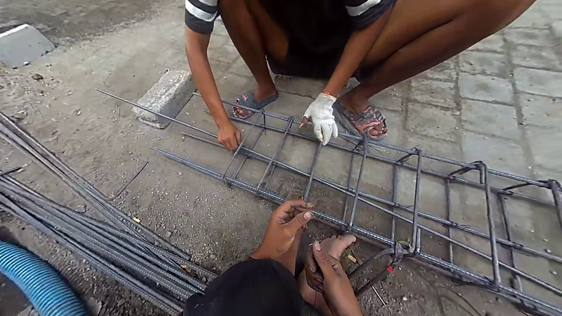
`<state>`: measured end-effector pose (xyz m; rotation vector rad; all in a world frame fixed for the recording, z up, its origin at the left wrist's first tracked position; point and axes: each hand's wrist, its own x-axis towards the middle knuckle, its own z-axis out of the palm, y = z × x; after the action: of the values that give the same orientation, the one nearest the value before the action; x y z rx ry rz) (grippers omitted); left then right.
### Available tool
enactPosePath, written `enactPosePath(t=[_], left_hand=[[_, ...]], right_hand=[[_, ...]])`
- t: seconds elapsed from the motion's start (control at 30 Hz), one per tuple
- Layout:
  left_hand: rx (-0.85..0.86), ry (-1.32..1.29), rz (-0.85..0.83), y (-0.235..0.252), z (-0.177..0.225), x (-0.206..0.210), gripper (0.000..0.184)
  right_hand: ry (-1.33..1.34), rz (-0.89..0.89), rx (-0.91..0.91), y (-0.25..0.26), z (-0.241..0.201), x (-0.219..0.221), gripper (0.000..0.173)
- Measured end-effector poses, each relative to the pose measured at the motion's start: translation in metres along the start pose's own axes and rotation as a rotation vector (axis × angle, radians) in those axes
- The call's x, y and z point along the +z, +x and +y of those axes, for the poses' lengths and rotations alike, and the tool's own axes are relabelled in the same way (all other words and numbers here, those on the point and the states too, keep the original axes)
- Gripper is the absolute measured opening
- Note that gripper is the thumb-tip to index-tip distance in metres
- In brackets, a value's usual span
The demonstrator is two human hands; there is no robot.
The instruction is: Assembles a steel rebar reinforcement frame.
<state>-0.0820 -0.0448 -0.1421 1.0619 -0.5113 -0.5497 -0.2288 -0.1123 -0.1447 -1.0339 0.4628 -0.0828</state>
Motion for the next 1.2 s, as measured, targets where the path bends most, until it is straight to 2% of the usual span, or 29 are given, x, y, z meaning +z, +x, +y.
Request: enactPosePath(t=[0.67, 1.2], left_hand=[[0.029, -0.080, 0.081, -0.002, 0.007, -0.002, 0.014], [-0.040, -0.122, 0.108, -0.001, 0.012, -0.006, 0.014]], right_hand=[[-0.211, -0.010, -0.024, -0.020, 0.012, -0.013, 0.049], [-0.245, -0.027, -0.007, -0.029, 0.025, -0.003, 0.047]])
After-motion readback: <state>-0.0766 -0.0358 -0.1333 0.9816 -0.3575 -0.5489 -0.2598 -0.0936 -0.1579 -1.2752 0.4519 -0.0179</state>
